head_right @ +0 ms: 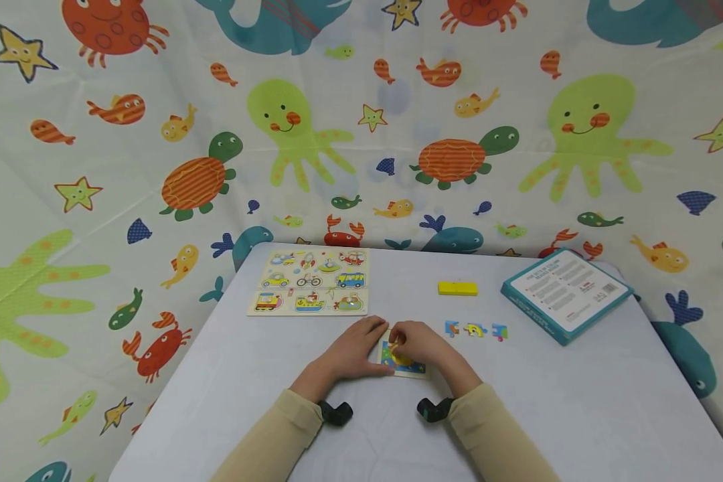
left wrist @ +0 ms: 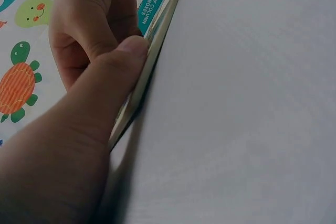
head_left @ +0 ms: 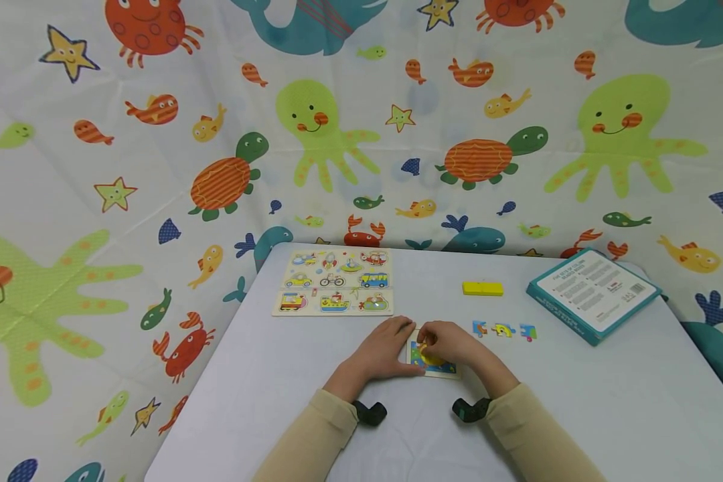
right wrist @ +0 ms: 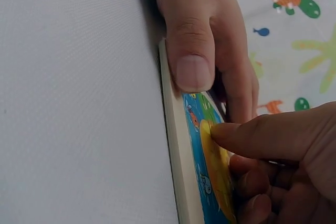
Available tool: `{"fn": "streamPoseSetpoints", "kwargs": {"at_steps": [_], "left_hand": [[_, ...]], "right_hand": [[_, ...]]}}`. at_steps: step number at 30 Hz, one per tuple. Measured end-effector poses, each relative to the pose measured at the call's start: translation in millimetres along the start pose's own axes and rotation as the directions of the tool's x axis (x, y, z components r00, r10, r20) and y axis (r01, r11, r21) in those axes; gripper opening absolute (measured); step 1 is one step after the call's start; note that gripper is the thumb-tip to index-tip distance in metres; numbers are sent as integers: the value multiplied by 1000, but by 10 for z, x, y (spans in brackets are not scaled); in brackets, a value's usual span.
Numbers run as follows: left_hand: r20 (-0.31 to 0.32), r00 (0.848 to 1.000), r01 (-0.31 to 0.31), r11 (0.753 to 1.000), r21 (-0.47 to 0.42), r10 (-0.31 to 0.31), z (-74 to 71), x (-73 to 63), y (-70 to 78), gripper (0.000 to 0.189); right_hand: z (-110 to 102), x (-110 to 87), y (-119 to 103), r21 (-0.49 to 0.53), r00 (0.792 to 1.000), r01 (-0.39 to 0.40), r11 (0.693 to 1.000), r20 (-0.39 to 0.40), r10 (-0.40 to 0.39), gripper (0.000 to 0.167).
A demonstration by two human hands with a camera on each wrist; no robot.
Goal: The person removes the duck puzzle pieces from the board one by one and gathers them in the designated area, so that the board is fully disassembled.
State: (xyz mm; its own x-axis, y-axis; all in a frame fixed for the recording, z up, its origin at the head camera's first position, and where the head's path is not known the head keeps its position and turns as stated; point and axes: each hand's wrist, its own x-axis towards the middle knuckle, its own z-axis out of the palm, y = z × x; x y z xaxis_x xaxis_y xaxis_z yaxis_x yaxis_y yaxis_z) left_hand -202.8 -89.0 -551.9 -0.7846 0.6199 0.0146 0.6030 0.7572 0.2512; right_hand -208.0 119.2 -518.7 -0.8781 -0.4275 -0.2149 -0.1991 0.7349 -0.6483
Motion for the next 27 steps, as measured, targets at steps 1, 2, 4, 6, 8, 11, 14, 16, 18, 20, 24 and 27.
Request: {"fn": "streamPoseSetpoints", "kwargs": {"at_steps": [1,2,4,6,8,11,14,16,18,20,24,27], "left_hand": [[-2,1000,0,1000,0,0,-1,-1,1,103],[-3,1000,0,1000,2,0,-2,-2,2,101],[-7,1000,-2,1000,10,2,-7,-4,7,96],[-12,1000,-5,1000,19,5,-13,-6,13,91],[-13,1000,-8,1000,28,9,-18,-7,18,88],[-14,1000,-10,999,36,10,-18,-5,23,87],[-15,1000,-10,999,40,10,-14,-4,22,87],[-14,1000,-9,999,41,9,-13,-4,22,87],[-13,1000,-7,999,41,8,-13,-4,20,87],[-12,1000,-5,999,39,5,-16,-2,23,87],[-13,1000,-3,999,35,3,-20,3,29,87],[-11,1000,-2,999,38,2,-18,3,29,87]], "right_hand": [[4,-3,-3,0,1000,1,1000,-2,-1,12],[6,-7,-9,-3,1000,2,1000,-5,-2,13],[11,-8,-21,-6,1000,-3,1000,-9,3,13],[17,-11,-33,-7,1000,-9,1000,-10,9,14],[20,-12,-43,-12,1000,-15,1000,-10,15,14],[20,-20,-50,-12,1000,-8,1000,-14,8,16],[15,-36,-55,-5,1000,2,1000,-27,-2,18],[11,-49,-55,10,999,8,1000,-34,-8,18],[10,-59,-54,37,999,9,999,-42,-7,15],[8,-68,-55,65,999,3,998,-48,0,12],[7,-78,-57,103,998,-19,994,-52,24,8],[7,-77,-55,117,998,-33,993,-52,39,8]]}}
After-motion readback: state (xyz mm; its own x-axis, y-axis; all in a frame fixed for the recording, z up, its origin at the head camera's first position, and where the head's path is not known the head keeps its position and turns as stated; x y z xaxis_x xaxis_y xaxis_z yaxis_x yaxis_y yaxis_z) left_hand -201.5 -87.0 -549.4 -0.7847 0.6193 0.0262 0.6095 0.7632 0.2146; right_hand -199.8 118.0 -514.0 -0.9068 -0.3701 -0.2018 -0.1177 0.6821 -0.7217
